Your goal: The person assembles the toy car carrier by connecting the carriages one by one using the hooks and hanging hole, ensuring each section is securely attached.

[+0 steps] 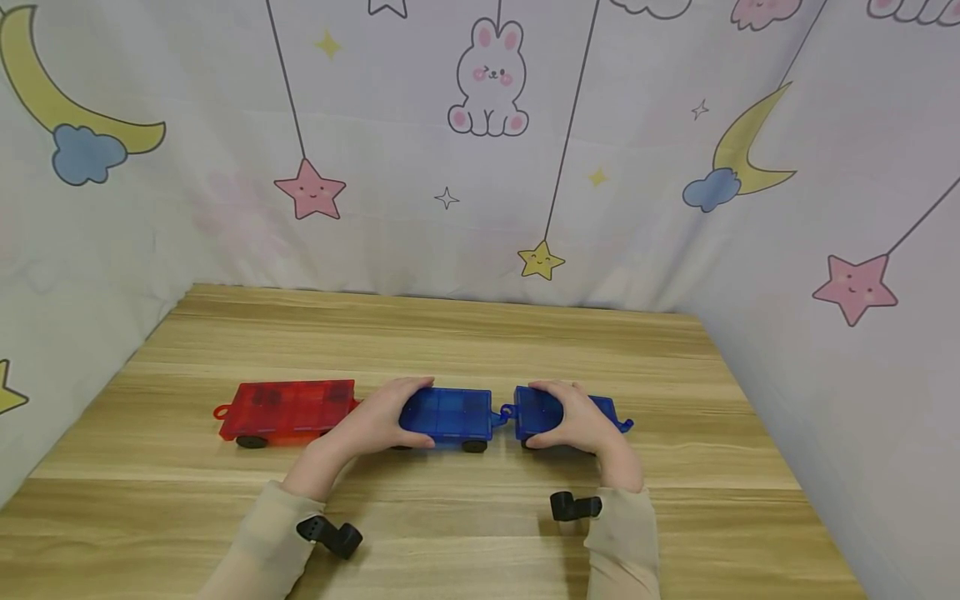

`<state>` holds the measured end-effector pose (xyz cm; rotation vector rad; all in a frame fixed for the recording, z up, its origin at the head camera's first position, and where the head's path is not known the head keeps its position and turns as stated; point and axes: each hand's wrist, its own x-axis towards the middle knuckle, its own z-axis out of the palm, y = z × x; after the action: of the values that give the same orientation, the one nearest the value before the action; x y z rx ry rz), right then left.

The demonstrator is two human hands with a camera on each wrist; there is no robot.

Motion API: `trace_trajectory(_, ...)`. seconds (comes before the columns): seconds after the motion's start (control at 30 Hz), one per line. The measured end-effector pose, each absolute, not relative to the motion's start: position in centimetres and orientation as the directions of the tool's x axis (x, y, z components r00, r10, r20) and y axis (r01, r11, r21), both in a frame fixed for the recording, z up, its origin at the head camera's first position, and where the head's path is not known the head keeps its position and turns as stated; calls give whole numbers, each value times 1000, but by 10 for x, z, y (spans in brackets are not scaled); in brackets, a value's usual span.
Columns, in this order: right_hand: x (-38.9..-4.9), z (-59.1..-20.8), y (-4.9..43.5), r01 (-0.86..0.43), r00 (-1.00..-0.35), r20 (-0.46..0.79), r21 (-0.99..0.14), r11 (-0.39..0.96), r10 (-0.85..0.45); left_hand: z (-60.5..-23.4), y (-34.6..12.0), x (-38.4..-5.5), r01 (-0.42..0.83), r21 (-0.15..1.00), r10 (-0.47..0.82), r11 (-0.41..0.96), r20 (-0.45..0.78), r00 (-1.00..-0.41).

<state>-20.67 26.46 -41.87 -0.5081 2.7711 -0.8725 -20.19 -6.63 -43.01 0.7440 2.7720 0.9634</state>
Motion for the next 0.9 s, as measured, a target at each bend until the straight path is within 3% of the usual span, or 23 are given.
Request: trace_trajectory(0.9,-205,-418,264,-266,-918,-88,-584,767,-386,-428,-65,-200,404,622,483,670,48,-874)
